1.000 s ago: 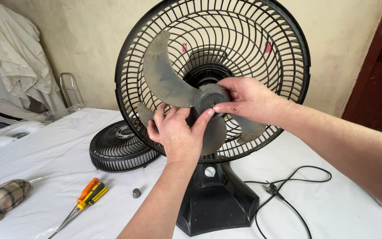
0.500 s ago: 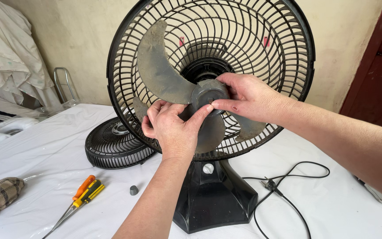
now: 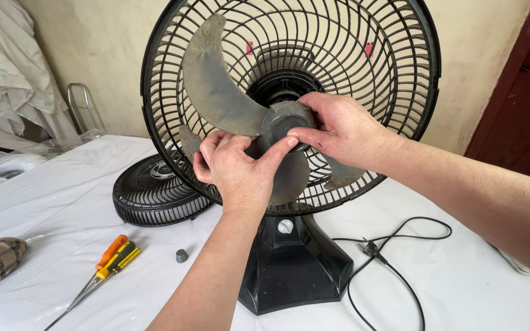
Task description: The person unplugs a black table fan, removes the front grille, then unscrews the central nut to detach the fan blades. The removed parts are placed on the table.
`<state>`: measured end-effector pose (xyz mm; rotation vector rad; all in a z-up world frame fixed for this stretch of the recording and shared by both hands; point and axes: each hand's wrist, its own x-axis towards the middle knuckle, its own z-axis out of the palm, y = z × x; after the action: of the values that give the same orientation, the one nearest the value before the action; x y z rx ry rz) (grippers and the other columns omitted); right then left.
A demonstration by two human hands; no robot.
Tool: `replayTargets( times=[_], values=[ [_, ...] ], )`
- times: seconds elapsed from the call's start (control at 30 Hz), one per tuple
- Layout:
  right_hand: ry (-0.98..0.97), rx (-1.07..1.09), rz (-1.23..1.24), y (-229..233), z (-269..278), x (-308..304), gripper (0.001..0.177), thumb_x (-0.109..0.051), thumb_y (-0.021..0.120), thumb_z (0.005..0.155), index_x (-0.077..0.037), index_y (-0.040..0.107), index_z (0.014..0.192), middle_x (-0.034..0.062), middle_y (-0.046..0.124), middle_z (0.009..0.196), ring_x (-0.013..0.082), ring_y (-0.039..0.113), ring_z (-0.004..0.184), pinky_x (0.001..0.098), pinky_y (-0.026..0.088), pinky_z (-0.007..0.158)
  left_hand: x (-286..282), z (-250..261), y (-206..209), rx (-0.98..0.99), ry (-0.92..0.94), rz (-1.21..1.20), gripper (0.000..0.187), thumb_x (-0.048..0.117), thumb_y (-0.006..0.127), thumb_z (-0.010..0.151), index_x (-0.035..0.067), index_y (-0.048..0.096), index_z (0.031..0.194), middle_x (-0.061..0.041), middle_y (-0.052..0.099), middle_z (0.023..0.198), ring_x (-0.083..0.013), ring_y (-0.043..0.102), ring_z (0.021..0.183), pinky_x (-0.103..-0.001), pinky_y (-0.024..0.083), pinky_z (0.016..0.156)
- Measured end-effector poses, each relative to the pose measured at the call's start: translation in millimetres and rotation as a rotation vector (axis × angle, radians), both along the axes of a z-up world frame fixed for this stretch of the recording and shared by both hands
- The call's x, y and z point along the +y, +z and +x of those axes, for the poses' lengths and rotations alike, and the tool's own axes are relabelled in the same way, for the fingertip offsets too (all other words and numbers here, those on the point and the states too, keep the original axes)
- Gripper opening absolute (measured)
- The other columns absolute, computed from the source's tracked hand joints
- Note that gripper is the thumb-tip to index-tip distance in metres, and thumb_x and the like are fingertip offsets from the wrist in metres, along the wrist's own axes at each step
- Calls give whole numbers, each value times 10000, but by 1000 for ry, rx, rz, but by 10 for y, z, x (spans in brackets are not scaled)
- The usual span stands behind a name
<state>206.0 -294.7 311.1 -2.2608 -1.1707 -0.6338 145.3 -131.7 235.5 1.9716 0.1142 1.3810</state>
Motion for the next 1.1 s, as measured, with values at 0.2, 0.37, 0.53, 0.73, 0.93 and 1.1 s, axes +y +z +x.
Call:
replayTargets(
  times=[0.2, 0.37, 0.53, 0.73, 0.93, 1.1],
  values=[
    [32, -49, 11, -64, 75, -41, 427, -259, 776, 873, -2, 635, 1184, 128, 724, 906, 221, 718, 773, 358, 574, 675, 1, -5, -4, -77, 49, 73, 570, 661, 827, 654, 164, 823, 931, -21, 723, 1009, -278, 419, 1257, -614, 128, 1066],
    [73, 51, 118, -222, 139, -41, 424, -257, 732, 930, -4, 599, 1243, 104, 725, 952, 196, 701, 854, 342, 571, 750, 52, -92, 97, -108, 122, 263, 616, 699, 783, 685, 139, 809, 939, -17, 730, 983, -283, 459, 1230, -654, 160, 1093],
    [504, 432, 409, -448, 150, -35, 479, -196, 616, 1034, -39, 436, 1450, 70, 626, 1309, 122, 598, 1227, 291, 503, 1076, 97, -172, 303, -49, 165, 460, 683, 685, 841, 610, 84, 768, 926, -34, 713, 1012, -272, 483, 1244, -654, 172, 1131],
    [637, 584, 525, -518, 159, -36, 502, -86, 659, 1002, -116, 412, 1437, 61, 565, 1316, 148, 534, 1264, 356, 454, 1131, 174, -427, 184, -206, 201, 448, 949, 396, 994, 545, 78, 584, 1339, -111, 531, 1379, -350, 389, 1409, -593, 223, 1134],
    [662, 871, 684, -609, 147, 40, 536, 22, 653, 938, -224, 357, 1311, 9, 547, 1323, 137, 541, 1267, 407, 490, 1099, 286, -429, -164, -248, 95, -18, 1175, 210, 997, 637, 45, 305, 1573, -199, 364, 1536, -354, 356, 1424, -521, 308, 1165],
    [631, 856, 641, -605, 156, 55, 553, 71, 638, 933, -221, 347, 1302, 2, 526, 1336, 118, 537, 1287, 373, 479, 1147, 427, -280, -241, -361, -66, -33, 971, 38, 941, 810, 14, 333, 1566, -215, 485, 1561, -321, 495, 1434, -405, 413, 1204]
  ],
)
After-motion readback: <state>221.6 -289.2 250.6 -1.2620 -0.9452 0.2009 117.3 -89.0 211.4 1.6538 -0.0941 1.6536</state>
